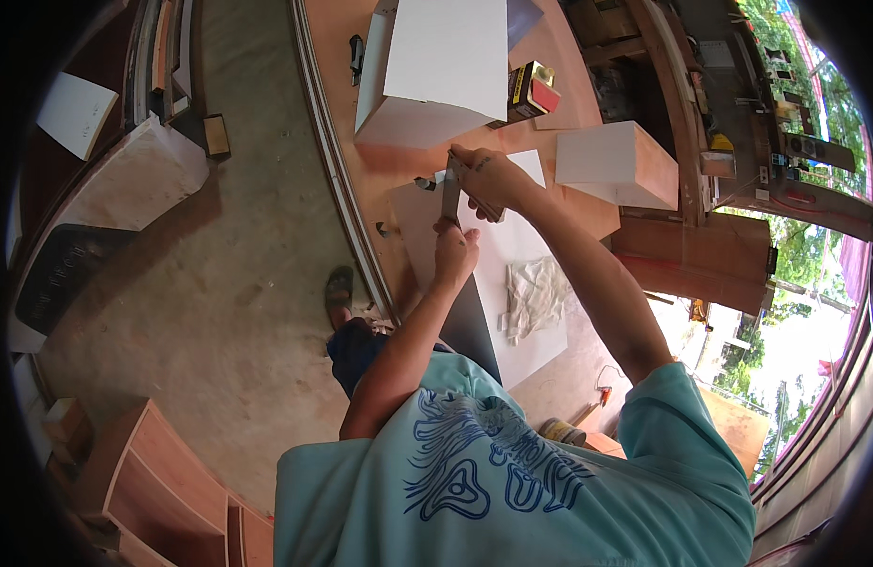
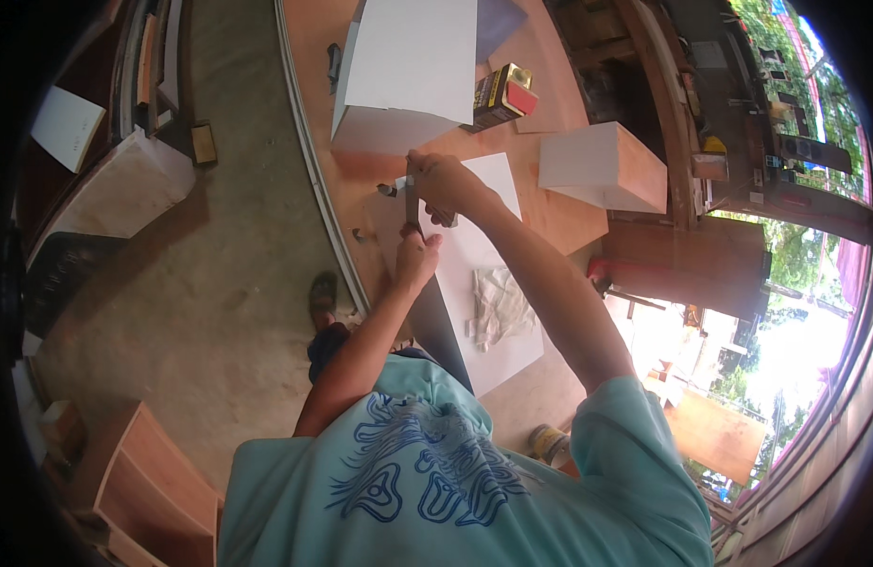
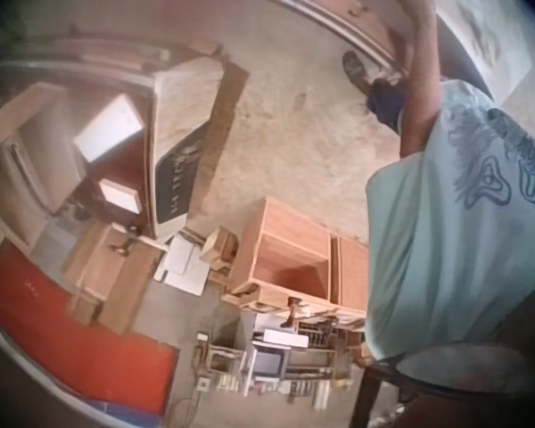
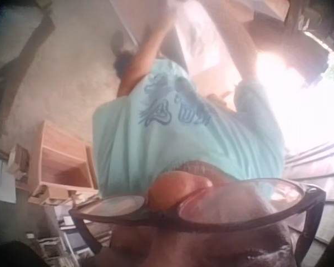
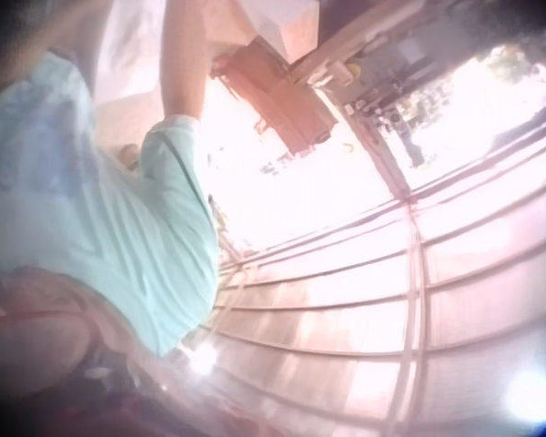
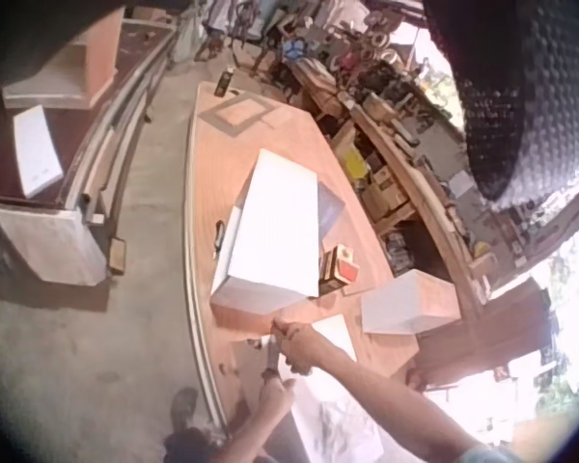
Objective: The person assembles white cabinet components in a workshop, using a utility knife to trim edges and a cloth to wipe surfaces. They handle multiple panels, apply adhesive, and align parts while another person works nearby.
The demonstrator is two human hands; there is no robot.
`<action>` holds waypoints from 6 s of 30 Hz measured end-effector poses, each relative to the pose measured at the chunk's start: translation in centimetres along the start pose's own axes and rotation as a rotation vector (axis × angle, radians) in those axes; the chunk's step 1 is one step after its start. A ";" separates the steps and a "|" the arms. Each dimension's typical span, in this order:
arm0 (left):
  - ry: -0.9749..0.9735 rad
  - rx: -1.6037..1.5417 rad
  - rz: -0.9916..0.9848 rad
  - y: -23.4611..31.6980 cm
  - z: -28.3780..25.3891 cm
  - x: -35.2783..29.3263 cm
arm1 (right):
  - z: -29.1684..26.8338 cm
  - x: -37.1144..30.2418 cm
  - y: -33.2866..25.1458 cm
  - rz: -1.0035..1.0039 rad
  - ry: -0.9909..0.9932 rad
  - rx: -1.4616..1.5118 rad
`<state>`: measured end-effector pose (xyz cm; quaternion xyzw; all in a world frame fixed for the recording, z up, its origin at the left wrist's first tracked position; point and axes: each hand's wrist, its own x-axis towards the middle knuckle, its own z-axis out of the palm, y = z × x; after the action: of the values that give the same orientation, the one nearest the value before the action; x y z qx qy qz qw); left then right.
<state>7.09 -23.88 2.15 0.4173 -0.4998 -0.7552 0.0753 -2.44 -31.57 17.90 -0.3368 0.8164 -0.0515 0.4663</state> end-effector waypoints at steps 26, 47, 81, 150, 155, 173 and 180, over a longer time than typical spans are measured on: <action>0.153 0.276 0.221 -1.2 2.9 -6.4 | 0.1 -7.6 2.9 0.144 0.104 0.090; -0.047 -0.651 -0.051 -1.3 -10.0 -0.8 | -0.6 -7.7 3.8 -0.400 0.133 -0.165; -0.079 -0.127 0.231 0.4 -5.1 2.3 | 10.6 -5.8 10.6 -0.409 0.553 0.552; 0.056 0.078 0.235 -2.5 3.2 -6.5 | 29.9 -29.4 28.7 -0.129 0.325 0.382; 0.066 0.115 0.232 -4.3 5.2 -9.8 | 32.9 -31.6 31.2 -0.168 0.444 0.500; 0.249 0.417 0.552 -17.6 5.6 -27.7 | 29.2 -32.8 31.9 -0.316 0.568 1.245; -0.176 -0.864 -0.070 -12.6 4.6 -29.1 | 25.9 -33.5 29.2 -0.571 0.459 1.935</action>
<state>26.29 0.96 8.69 0.2986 -0.1283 -0.9295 0.1743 14.86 16.78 16.11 0.0190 0.3848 -0.8574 0.3412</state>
